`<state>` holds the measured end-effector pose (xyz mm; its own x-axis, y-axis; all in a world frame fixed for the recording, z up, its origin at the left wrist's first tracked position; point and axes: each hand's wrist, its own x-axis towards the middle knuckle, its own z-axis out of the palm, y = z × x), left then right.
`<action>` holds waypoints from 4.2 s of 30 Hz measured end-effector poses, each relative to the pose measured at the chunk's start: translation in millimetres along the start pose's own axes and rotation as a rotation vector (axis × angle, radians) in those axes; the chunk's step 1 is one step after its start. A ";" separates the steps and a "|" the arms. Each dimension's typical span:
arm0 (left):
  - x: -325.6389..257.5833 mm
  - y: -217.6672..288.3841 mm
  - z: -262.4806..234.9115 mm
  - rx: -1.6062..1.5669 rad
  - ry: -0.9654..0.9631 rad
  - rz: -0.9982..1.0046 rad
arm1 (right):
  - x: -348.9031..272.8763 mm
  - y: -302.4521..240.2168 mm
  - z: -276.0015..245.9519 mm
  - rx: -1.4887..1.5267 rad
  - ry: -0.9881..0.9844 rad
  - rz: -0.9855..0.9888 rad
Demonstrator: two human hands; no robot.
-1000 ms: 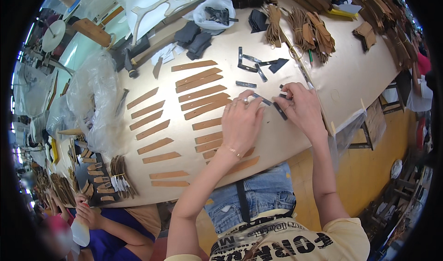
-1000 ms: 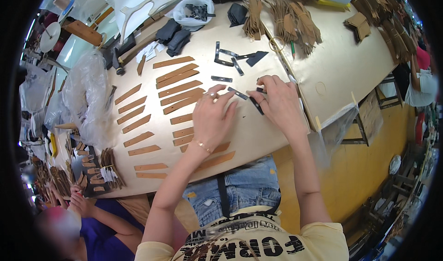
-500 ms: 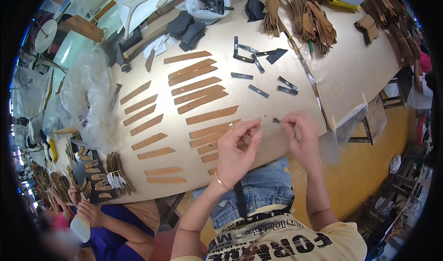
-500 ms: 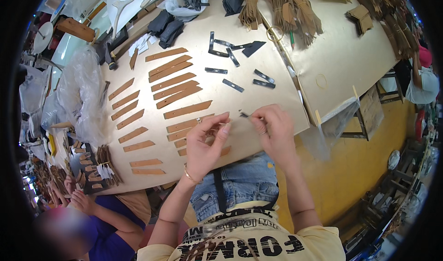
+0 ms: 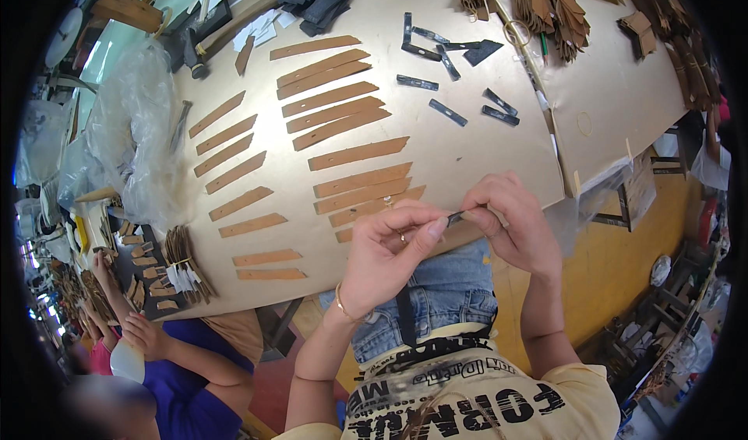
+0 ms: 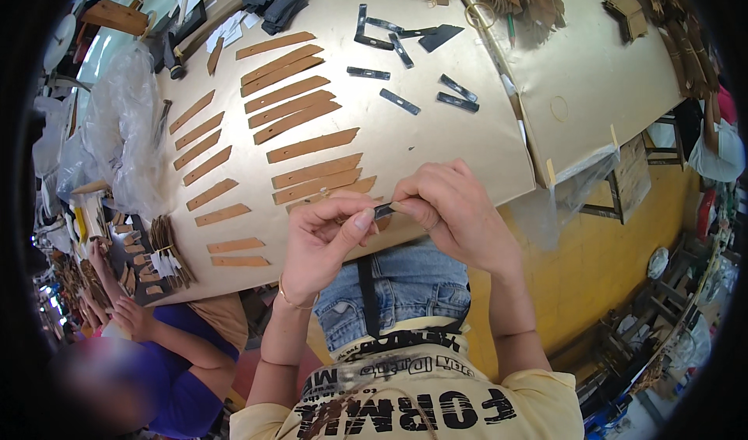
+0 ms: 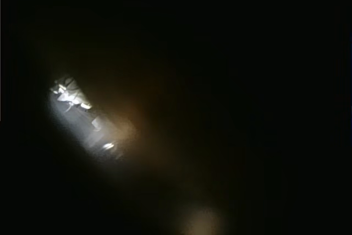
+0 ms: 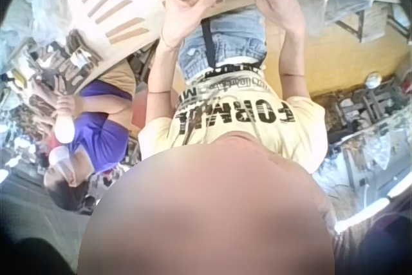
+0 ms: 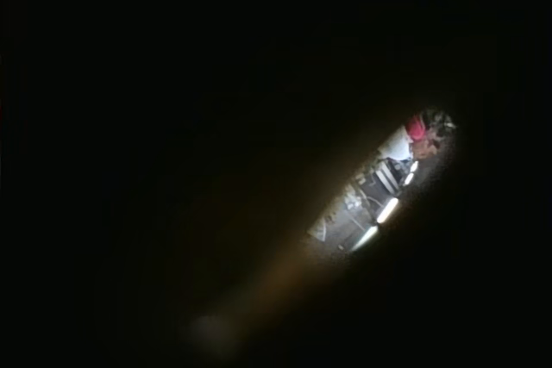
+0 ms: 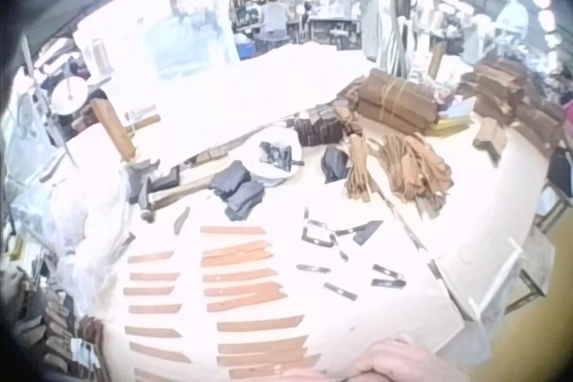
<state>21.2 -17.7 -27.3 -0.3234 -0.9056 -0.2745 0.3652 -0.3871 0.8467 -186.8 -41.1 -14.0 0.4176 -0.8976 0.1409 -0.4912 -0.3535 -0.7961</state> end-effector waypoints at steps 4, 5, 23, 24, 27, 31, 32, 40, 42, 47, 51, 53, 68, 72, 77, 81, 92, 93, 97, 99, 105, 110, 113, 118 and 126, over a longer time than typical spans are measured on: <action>-3.0 -3.9 -0.4 0.001 0.066 0.013 | 4.1 -4.3 6.0 -0.031 0.125 0.039; -3.0 -4.2 -0.5 -0.005 0.079 0.019 | 5.1 -7.5 13.1 -0.060 0.247 0.057; 6.0 -7.9 21.7 0.673 0.383 0.546 | -3.0 -36.6 23.9 -0.242 0.274 0.014; 5.4 -7.6 21.6 0.656 0.384 0.528 | -2.4 -37.9 23.5 -0.232 0.264 0.032; 3.4 -6.8 20.5 0.628 0.372 0.491 | 0.1 -39.1 22.3 -0.181 0.241 0.031; 1.4 -5.2 16.9 0.630 0.336 0.493 | 1.5 -39.8 21.7 -0.186 0.211 0.037; 0.8 -5.2 16.6 0.624 0.332 0.495 | 1.1 -40.2 21.4 -0.186 0.203 0.037; -0.9 -1.8 16.0 0.615 0.327 0.505 | -1.0 -42.1 21.8 -0.218 0.197 0.018; -1.7 -0.2 16.4 0.644 0.319 0.518 | -1.1 -42.2 22.7 -0.224 0.216 0.012; -2.7 1.0 17.4 0.684 0.313 0.515 | -0.4 -42.8 23.0 -0.244 0.216 0.019; -2.3 -0.3 17.9 0.669 0.313 0.521 | -0.2 -42.3 21.7 -0.249 0.186 0.035; -3.1 0.6 16.6 0.642 0.311 0.488 | 0.1 -41.3 22.7 -0.263 0.187 0.014; 0.1 2.1 14.8 0.627 0.305 0.457 | 2.8 -35.4 20.0 -0.169 0.197 0.038; 1.9 -0.4 5.5 0.519 0.384 0.458 | 3.6 -31.7 16.9 -0.060 0.183 0.079; 0.6 9.5 -20.4 0.357 0.589 0.436 | 2.6 -3.0 14.1 0.006 0.253 0.191; -1.6 19.2 -36.2 0.267 0.580 0.400 | 10.5 30.2 7.5 -0.379 0.232 0.286; 6.5 -6.4 12.8 0.600 0.413 0.497 | 7.0 -33.2 32.4 -0.177 0.182 0.071; 6.4 -5.2 13.7 0.614 0.415 0.507 | 9.3 -34.8 33.6 -0.183 0.151 0.063; 4.2 0.1 12.8 0.688 0.411 0.517 | 12.6 -38.7 30.3 -0.198 0.131 0.024; 5.1 0.3 11.6 0.714 0.392 0.533 | 12.3 -38.6 27.3 -0.202 0.124 0.018; 4.8 -1.0 10.6 0.778 0.392 0.566 | 13.1 -38.7 25.9 -0.227 0.098 0.030; 2.7 -4.7 9.0 0.632 0.430 0.488 | 15.1 -38.3 29.3 -0.209 0.143 0.035; 1.9 -7.4 4.7 0.540 0.485 0.483 | 13.7 -32.9 28.1 -0.208 0.173 0.050; 0.8 -2.2 -16.6 0.331 0.631 0.465 | 5.9 -16.1 10.4 -0.117 0.236 0.194; 8.3 -6.4 -0.4 0.503 0.568 0.508 | -9.0 -3.7 -3.1 -0.100 0.248 0.243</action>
<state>16.6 -22.8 -35.2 0.2992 -0.9472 0.1156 -0.1202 0.0828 0.9893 -191.1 -32.5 -10.5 0.0872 -0.9909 0.1025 -0.6308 -0.1346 -0.7641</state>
